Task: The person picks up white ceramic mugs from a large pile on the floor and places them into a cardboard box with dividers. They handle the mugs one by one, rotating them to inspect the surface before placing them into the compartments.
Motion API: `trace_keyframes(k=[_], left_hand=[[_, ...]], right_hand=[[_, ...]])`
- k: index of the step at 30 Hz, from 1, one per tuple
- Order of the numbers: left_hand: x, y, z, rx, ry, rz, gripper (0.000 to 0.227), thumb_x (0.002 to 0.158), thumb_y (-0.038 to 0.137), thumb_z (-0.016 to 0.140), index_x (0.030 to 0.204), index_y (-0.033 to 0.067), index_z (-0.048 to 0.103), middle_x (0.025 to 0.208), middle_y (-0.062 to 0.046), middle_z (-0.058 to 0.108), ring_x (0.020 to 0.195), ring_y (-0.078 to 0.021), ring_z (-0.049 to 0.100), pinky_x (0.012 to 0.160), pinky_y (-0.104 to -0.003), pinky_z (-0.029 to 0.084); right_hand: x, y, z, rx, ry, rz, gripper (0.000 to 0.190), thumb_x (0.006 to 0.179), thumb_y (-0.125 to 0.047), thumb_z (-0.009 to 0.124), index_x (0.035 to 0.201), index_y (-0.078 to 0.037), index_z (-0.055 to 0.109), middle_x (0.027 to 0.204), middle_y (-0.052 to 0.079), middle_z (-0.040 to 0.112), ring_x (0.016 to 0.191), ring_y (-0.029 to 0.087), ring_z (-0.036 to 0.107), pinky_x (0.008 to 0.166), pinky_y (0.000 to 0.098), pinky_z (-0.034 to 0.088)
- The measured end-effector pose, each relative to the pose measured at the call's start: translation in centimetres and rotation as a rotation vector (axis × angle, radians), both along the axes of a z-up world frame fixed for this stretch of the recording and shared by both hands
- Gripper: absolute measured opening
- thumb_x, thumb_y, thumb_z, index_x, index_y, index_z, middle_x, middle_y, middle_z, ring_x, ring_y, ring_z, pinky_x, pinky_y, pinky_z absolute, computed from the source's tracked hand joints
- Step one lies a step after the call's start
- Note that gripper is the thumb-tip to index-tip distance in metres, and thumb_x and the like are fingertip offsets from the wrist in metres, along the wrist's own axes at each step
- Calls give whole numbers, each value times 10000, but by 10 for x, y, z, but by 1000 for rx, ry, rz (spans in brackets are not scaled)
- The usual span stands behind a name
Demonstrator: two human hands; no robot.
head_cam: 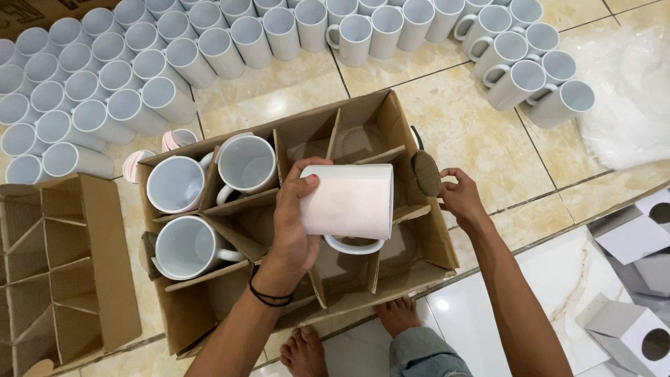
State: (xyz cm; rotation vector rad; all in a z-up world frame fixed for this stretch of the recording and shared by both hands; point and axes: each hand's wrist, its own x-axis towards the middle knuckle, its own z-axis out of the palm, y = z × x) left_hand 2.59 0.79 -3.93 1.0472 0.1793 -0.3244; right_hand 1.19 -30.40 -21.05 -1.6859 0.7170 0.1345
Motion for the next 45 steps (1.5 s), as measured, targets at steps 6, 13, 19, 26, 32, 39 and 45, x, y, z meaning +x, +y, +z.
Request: trace_keyframes(k=[6, 13, 19, 26, 32, 39, 45], left_hand=[[-2, -1, 6, -17, 17, 6, 547, 726, 392, 603, 1182, 91, 606, 836, -166, 668, 728, -273, 684, 629, -455, 612], [-8, -4, 34, -16, 50, 23, 531, 713, 379, 604, 1161, 94, 620, 828, -167, 670, 717, -279, 683, 613, -450, 609], [-7, -1, 29, -19, 58, 49, 518, 707, 380, 626, 1144, 101, 633, 833, -154, 674, 724, -276, 682, 606, -441, 604], [5, 17, 33, -46, 0, -199, 370, 685, 319, 640, 991, 110, 636, 947, -108, 627, 777, -241, 613, 517, -314, 455], [3, 28, 51, 65, -69, -616, 262, 738, 262, 626, 967, 137, 645, 887, -51, 632, 710, -170, 622, 518, -257, 457], [8, 29, 50, 229, -144, -824, 232, 797, 251, 592, 997, 148, 649, 911, -29, 653, 763, -162, 627, 607, -263, 460], [8, 29, 50, 267, -250, -841, 236, 796, 298, 591, 977, 163, 659, 855, -7, 626, 735, -126, 583, 627, -250, 445]], right_hand=[[-7, -2, -16, -52, -21, 93, 221, 938, -97, 615, 1102, -86, 466, 821, 90, 571, 767, 199, 530, 605, 314, 456], [2, -13, -30, -308, -68, 316, 405, 860, -185, 709, 1101, -155, 385, 767, 59, 577, 866, 250, 577, 873, 440, 440], [-14, -29, -6, -566, 5, 413, 408, 895, -139, 576, 1183, -86, 291, 821, 220, 680, 925, 455, 661, 855, 563, 452], [0, -4, 188, 325, -435, 529, 386, 933, 73, 486, 1087, -217, 284, 744, 72, 536, 757, 233, 569, 774, 358, 465], [2, 83, 277, 453, -609, 1219, 300, 953, 34, 476, 1049, -186, 296, 740, 43, 524, 631, 145, 503, 544, 245, 419], [-4, 120, 279, 332, -361, 1266, 188, 955, -71, 606, 953, -124, 427, 787, 29, 559, 618, 117, 476, 509, 244, 435], [-10, 123, 279, 147, -273, 1157, 239, 912, -44, 655, 847, -133, 443, 811, 20, 658, 647, 107, 582, 520, 230, 520]])
